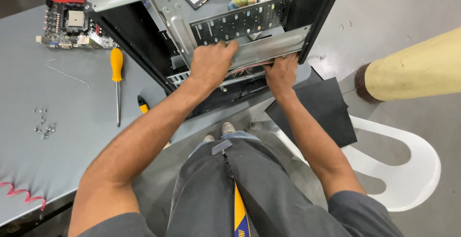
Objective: Cleaning the rear and bottom of a computer chassis using a screwdriver for scraping and a brush for dusting.
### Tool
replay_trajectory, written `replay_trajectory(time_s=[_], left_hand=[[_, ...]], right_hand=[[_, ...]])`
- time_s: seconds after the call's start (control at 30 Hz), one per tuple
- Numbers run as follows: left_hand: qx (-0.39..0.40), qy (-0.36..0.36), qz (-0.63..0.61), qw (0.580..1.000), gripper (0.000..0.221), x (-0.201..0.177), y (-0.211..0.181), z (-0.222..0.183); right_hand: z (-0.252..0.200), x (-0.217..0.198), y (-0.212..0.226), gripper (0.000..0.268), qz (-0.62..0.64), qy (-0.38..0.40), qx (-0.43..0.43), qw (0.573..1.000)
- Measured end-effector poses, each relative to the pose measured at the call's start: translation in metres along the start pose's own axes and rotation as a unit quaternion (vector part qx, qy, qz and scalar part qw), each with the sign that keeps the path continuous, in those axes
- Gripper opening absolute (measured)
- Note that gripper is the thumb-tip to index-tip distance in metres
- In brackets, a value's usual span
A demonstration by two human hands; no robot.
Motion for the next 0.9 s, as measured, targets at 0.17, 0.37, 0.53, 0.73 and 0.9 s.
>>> replay_trajectory(time_s=[0.17,0.37,0.53,0.73,0.9], left_hand=[[0.005,-0.016,0.018,1.0,0.045,0.02,-0.001,0.004],[-0.019,-0.093,0.019,0.995,0.028,0.034,-0.013,0.009],[-0.011,-0.125,0.02,0.992,0.02,0.044,-0.017,0.016],[-0.018,-0.112,0.061,0.992,0.016,0.059,-0.01,0.015],[-0.016,-0.087,0.075,0.993,0.015,0.058,0.0,0.004]], right_hand=[[-0.005,0.024,-0.03,0.045,-0.085,0.08,-0.033,0.993],[-0.01,0.041,-0.036,0.012,-0.088,0.05,-0.055,0.993],[-0.03,0.054,-0.026,0.034,0.11,-0.056,-0.182,0.975],[-0.031,-0.033,0.054,0.008,0.073,-0.158,-0.219,0.96],[-0.016,-0.052,0.047,0.021,0.074,-0.028,-0.259,0.963]])
Point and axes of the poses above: each hand's wrist, its own z-axis towards the middle knuckle, its own x-axis out of the palm, y = z × x, the point moved 2 cm from there along z, towards the middle knuckle, and after that the axes turned 2 degrees about -x, right-handed, at the moved point
